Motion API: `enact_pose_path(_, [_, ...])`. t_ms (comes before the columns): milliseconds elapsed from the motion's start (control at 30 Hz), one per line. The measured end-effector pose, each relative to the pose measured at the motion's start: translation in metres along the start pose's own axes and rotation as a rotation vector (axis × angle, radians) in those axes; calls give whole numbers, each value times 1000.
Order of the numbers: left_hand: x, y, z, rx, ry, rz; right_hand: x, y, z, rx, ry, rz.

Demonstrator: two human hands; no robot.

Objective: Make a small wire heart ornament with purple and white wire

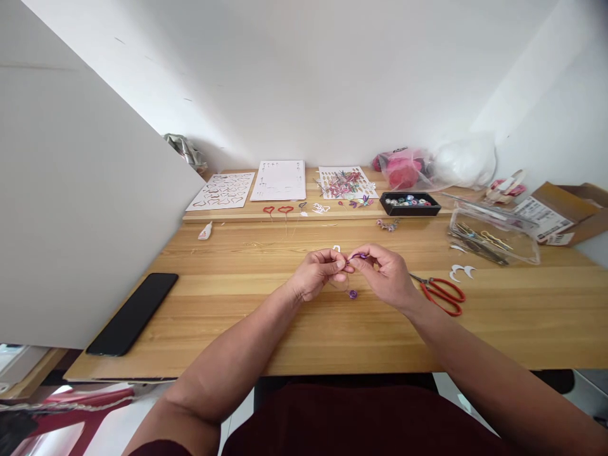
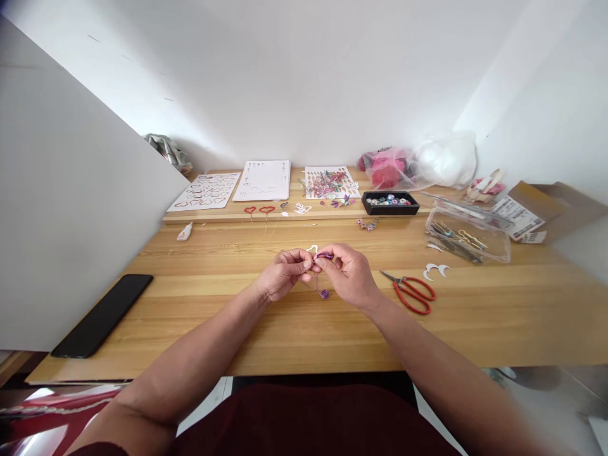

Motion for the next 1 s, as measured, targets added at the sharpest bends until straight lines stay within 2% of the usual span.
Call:
enact_pose_path(133, [3,-2,1,-30,-14,-21,-7,-7,0,-60,28,142])
enact_pose_path(400, [0,-3,-2,-20,26,-63,-4,0,-2,57,24,23])
enact_pose_path(500, [0,-2,-3,3,21,-71,-11,4,4,87,-15,68])
enact_pose_path(600, [-3,0,-5,19,56,-76,-39,24,19,166,-40,275])
enact_pose_path(733, [-6,3,-7,52,88,-64,-107,74,55,401,18,604])
enact_pose_path(800, [-6,5,-7,74,92,-58,-135,96,73,499,14,692])
enact_pose_path(900, [-6,7,-6,94,94,-60,-155,110,90,534,-8,684])
enact_pose_path(1000, [-6,9,-4,107,98,-70,-154,109,95,522,-40,720])
Point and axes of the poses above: each hand's wrist, its own z-axis away from the middle knuckle, its own x-axis out of the palm, y = z × x, the point moved 6 cm from there along -z, towards the middle knuckle, and after that the axes turned 1 degree about -x, right-handed, at the moved point
